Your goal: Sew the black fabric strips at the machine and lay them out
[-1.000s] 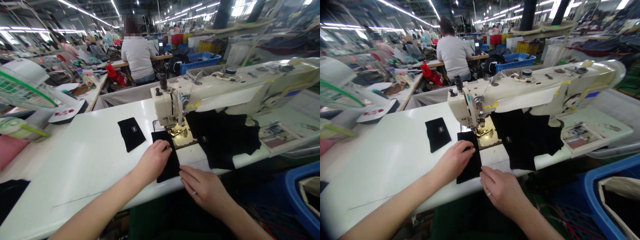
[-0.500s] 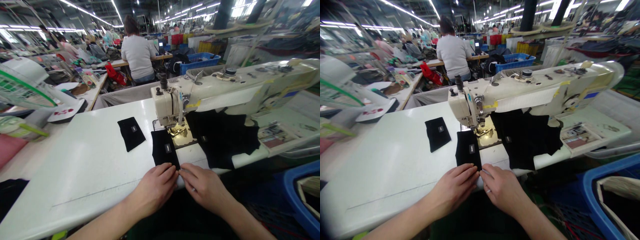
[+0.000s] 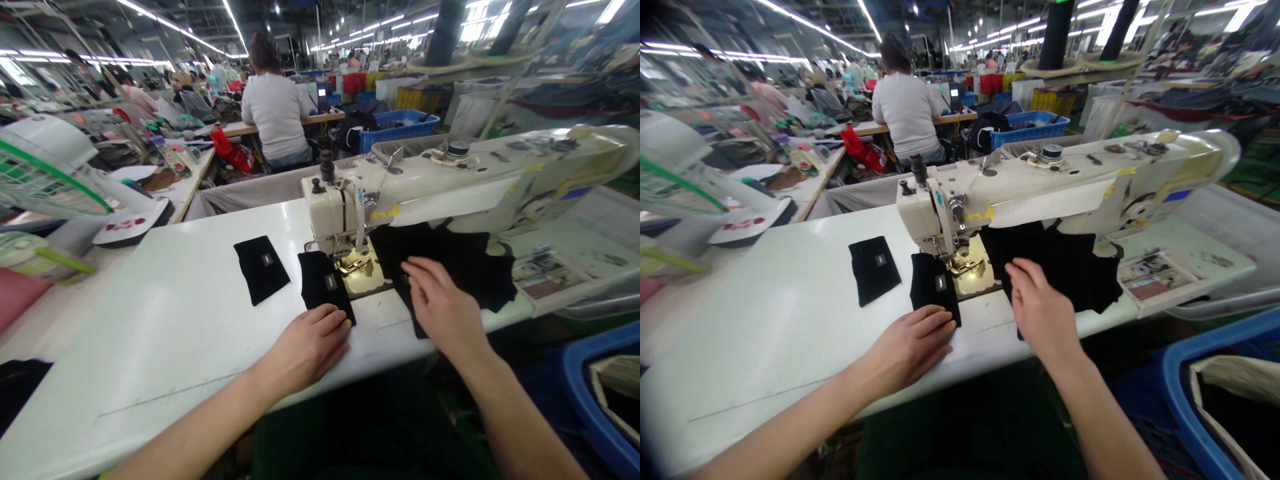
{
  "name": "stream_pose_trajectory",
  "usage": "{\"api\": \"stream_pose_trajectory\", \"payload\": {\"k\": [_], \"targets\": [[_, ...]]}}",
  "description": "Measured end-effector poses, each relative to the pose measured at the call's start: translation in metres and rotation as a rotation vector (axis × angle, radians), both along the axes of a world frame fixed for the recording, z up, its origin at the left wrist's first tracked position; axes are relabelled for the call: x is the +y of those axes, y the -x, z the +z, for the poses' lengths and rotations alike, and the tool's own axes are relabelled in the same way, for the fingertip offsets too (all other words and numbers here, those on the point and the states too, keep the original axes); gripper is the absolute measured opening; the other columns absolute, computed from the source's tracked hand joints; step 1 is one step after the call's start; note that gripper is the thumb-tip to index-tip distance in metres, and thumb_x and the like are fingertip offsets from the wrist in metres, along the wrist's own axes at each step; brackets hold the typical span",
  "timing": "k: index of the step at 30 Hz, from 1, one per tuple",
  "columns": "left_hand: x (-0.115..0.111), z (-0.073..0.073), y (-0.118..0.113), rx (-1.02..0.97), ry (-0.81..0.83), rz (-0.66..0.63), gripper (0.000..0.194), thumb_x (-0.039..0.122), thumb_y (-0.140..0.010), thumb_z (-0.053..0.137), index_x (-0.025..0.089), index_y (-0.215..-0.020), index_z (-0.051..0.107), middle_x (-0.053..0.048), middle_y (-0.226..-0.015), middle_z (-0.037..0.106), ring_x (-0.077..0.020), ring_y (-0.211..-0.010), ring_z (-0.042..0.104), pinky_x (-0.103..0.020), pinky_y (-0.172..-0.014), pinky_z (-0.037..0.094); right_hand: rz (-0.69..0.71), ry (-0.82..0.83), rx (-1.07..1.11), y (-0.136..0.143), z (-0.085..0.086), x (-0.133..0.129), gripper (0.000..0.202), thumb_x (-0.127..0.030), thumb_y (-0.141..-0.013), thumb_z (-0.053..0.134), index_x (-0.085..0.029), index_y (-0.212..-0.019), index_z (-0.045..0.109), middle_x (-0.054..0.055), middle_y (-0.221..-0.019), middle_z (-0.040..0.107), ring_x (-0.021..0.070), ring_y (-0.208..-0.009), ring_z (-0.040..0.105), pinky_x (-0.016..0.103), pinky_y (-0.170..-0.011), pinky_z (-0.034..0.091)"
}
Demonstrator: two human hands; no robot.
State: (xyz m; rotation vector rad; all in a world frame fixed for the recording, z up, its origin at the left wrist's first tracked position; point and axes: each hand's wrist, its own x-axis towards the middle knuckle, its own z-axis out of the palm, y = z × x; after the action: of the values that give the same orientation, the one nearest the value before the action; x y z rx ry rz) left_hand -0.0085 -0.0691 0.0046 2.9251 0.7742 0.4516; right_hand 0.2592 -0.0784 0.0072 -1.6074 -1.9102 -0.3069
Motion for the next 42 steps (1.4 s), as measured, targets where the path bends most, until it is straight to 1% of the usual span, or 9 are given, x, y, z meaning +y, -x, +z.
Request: {"api": "stream_pose_trajectory", "payload": {"k": [5, 10, 14, 19, 23, 25, 29, 34, 42], "targets": [[0.013, 0.000, 0.001, 0.012, 0.010, 0.000, 0.029, 0.028, -0.100, 0.049, 0.015, -0.123, 0.062, -0.013, -0.117, 0.066, -0.0276, -0.116, 0.060, -0.042, -0.095, 0.058, -0.227, 0.087, -0.079, -0.048, 0.012, 0.040, 0.042, -0.023, -0.096, 0.047, -0.014, -0.136, 0.056, 0.014, -0.129, 0.064, 0.0264, -0.091, 0.070, 0.033, -0.056, 0.052], [0.025, 0.001, 0.002, -0.015, -0.005, 0.007, 0.026, 0.027, -0.100, 0.049, 0.014, -0.117, 0.064, -0.013, -0.113, 0.067, -0.0272, -0.113, 0.061, -0.042, -0.091, 0.060, -0.187, 0.077, -0.086, -0.062, 0.015, 0.050, 0.022, -0.026, -0.093, 0.051, -0.021, -0.097, 0.072, 0.006, -0.101, 0.069, 0.0199, -0.074, 0.067, 0.030, -0.055, 0.048], [0.034, 0.000, 0.002, -0.026, -0.006, 0.008, 0.024, 0.026, -0.099, 0.051, 0.015, -0.116, 0.065, -0.013, -0.113, 0.067, -0.0268, -0.112, 0.062, -0.042, -0.092, 0.059, -0.129, -0.192, 0.026, -0.059, 0.021, 0.039, 0.014, -0.024, -0.091, 0.054, -0.021, -0.092, 0.067, 0.007, -0.107, 0.071, 0.0214, -0.087, 0.068, 0.032, -0.069, 0.053], [0.045, 0.001, 0.003, -0.035, -0.006, 0.012, 0.026, 0.026, -0.100, 0.051, 0.014, -0.117, 0.066, -0.013, -0.114, 0.068, -0.0262, -0.112, 0.062, -0.042, -0.093, 0.059, -0.112, -0.655, 0.276, -0.052, 0.033, 0.019, 0.008, -0.022, -0.086, 0.060, -0.020, -0.093, 0.058, 0.014, -0.098, 0.075, 0.0221, -0.070, 0.069, 0.029, -0.050, 0.043], [0.055, 0.001, 0.005, -0.006, -0.029, 0.028, 0.029, 0.027, -0.100, 0.050, 0.013, -0.118, 0.067, -0.014, -0.116, 0.068, -0.0267, -0.111, 0.062, -0.043, -0.091, 0.059, -0.123, -0.933, 0.521, -0.040, 0.045, 0.001, 0.012, -0.030, -0.084, 0.067, -0.023, -0.093, 0.067, 0.010, -0.088, 0.073, 0.0287, -0.076, 0.073, 0.034, -0.053, 0.045], [0.060, 0.000, 0.006, -0.004, -0.038, 0.033, 0.029, 0.027, -0.101, 0.049, 0.013, -0.118, 0.067, -0.013, -0.117, 0.068, -0.0262, -0.111, 0.062, -0.043, -0.093, 0.059, -0.187, -0.900, 0.728, -0.032, 0.050, -0.011, 0.013, -0.035, -0.082, 0.073, -0.027, -0.091, 0.071, 0.007, -0.083, 0.073, 0.0275, -0.073, 0.071, 0.038, -0.057, 0.047], [0.069, -0.003, 0.007, -0.024, -0.059, 0.040, 0.029, 0.029, -0.101, 0.049, 0.014, -0.116, 0.069, -0.012, -0.116, 0.068, -0.0251, -0.110, 0.063, -0.041, -0.093, 0.058, -0.176, -0.564, 1.068, -0.020, 0.052, -0.038, 0.011, -0.035, -0.076, 0.078, -0.026, -0.079, 0.073, 0.005, -0.084, 0.074, 0.0237, -0.070, 0.067, 0.039, -0.064, 0.050], [0.079, -0.002, 0.007, -0.043, -0.063, 0.052, 0.029, 0.029, -0.101, 0.050, 0.013, -0.115, 0.070, -0.013, -0.113, 0.069, -0.0253, -0.108, 0.063, -0.042, -0.092, 0.059, -0.091, -0.326, 1.086, -0.013, 0.040, -0.057, 0.014, -0.031, -0.073, 0.079, -0.022, -0.078, 0.070, 0.007, -0.087, 0.075, 0.0210, -0.069, 0.066, 0.032, -0.058, 0.049], [0.094, 0.000, 0.010, -0.020, -0.041, 0.075, 0.031, 0.030, -0.102, 0.046, 0.013, -0.118, 0.068, -0.013, -0.117, 0.066, -0.0253, -0.111, 0.061, -0.042, -0.097, 0.056, -0.098, -0.176, 1.085, -0.013, 0.028, -0.062, 0.016, -0.036, -0.080, 0.076, -0.023, -0.087, 0.071, 0.005, -0.095, 0.074, 0.0161, -0.067, 0.063, 0.024, -0.052, 0.045]]}}
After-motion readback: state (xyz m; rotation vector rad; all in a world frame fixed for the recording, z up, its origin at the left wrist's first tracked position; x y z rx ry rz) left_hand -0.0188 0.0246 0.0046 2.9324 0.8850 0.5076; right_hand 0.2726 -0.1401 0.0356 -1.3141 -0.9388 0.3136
